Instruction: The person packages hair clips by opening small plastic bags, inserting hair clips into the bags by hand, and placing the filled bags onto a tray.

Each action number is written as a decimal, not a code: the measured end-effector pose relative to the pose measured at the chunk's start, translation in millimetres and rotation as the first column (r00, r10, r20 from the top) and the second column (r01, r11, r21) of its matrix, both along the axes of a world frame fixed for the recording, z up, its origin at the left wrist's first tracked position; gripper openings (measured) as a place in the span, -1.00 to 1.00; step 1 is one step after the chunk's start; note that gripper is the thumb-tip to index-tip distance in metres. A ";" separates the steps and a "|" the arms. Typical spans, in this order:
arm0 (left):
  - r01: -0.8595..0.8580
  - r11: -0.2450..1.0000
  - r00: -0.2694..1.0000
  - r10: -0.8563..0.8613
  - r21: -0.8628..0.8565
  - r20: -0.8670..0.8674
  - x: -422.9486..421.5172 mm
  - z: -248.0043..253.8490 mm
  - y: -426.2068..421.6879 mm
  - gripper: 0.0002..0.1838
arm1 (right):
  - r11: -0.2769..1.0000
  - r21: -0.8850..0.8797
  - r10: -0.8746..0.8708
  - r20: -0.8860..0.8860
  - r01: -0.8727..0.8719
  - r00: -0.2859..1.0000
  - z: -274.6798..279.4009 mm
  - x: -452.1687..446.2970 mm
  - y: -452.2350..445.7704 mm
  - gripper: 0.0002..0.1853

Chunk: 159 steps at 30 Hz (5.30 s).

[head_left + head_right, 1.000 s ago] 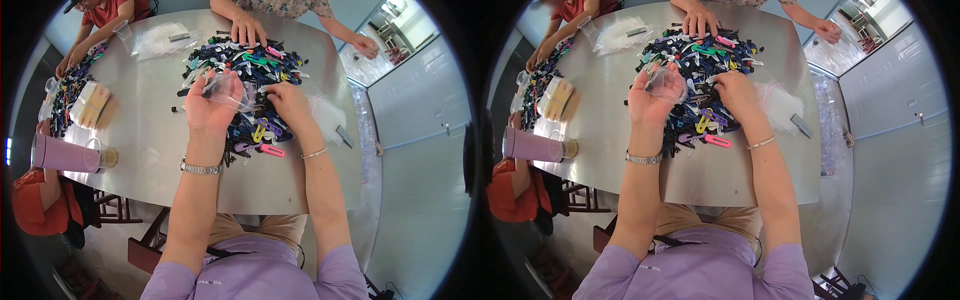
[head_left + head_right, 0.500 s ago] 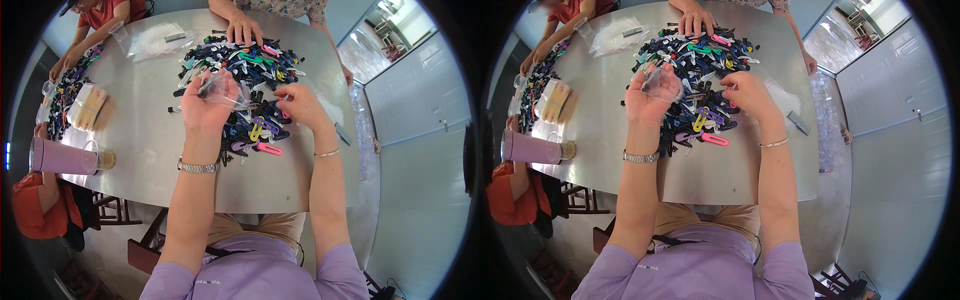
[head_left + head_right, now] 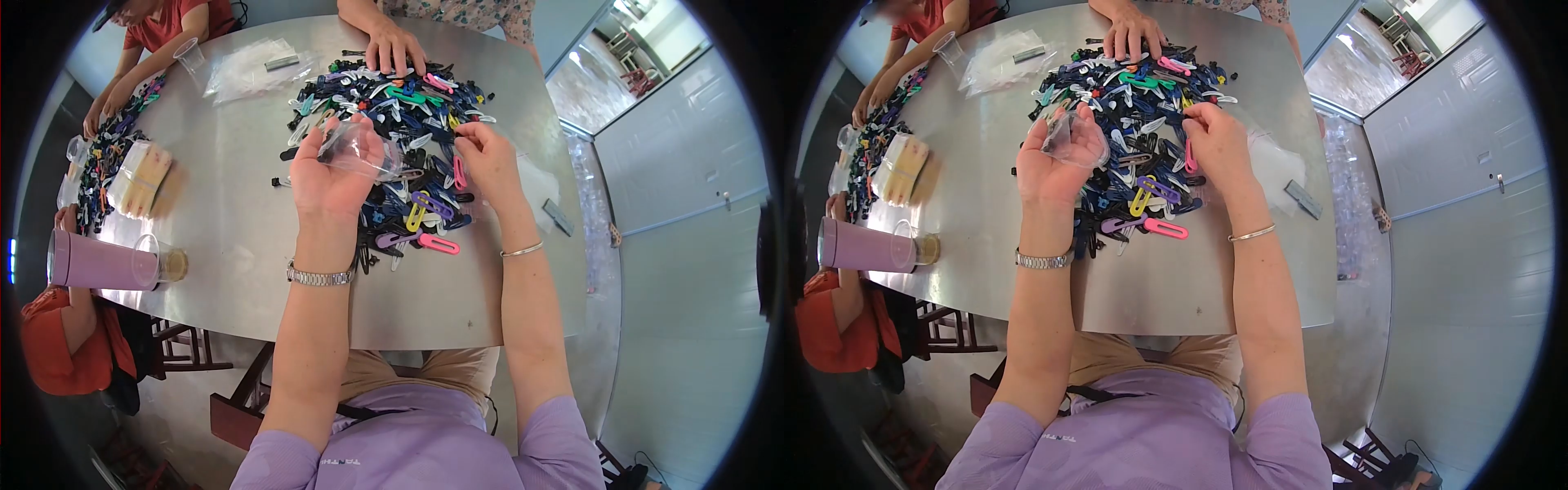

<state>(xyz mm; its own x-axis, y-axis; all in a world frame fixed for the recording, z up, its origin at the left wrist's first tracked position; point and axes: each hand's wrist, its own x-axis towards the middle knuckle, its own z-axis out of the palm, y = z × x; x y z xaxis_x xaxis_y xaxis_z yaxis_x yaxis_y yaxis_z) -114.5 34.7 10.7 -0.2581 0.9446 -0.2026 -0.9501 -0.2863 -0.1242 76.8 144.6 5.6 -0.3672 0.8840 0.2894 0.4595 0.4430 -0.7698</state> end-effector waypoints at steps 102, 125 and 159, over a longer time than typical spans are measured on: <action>-0.029 0.988 0.877 -0.049 -0.154 -0.478 29.1 6.5 5.3 -0.88 | 0.925 -0.266 0.111 -0.494 -0.272 0.862 10.5 -40.0 -43.8 -0.72; -0.006 0.979 0.781 -0.124 -0.205 -0.612 32.3 5.9 3.8 -0.85 | 0.955 -0.179 0.085 -0.597 -0.235 0.798 26.5 -29.0 -39.0 -0.78; -0.059 0.956 -0.859 0.097 0.286 -0.503 117.8 5.9 -12.5 -0.66 | 0.915 0.280 -0.171 -0.382 0.291 0.908 63.3 172.7 -1.7 -0.86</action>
<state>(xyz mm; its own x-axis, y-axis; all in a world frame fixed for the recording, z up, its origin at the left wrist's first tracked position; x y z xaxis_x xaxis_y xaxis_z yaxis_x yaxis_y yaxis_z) 3.4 22.1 16.6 0.0629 0.8223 0.5655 0.7697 -0.4006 0.4970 249.5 142.9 68.8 0.0108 0.7661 0.6427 0.3137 0.6077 -0.7296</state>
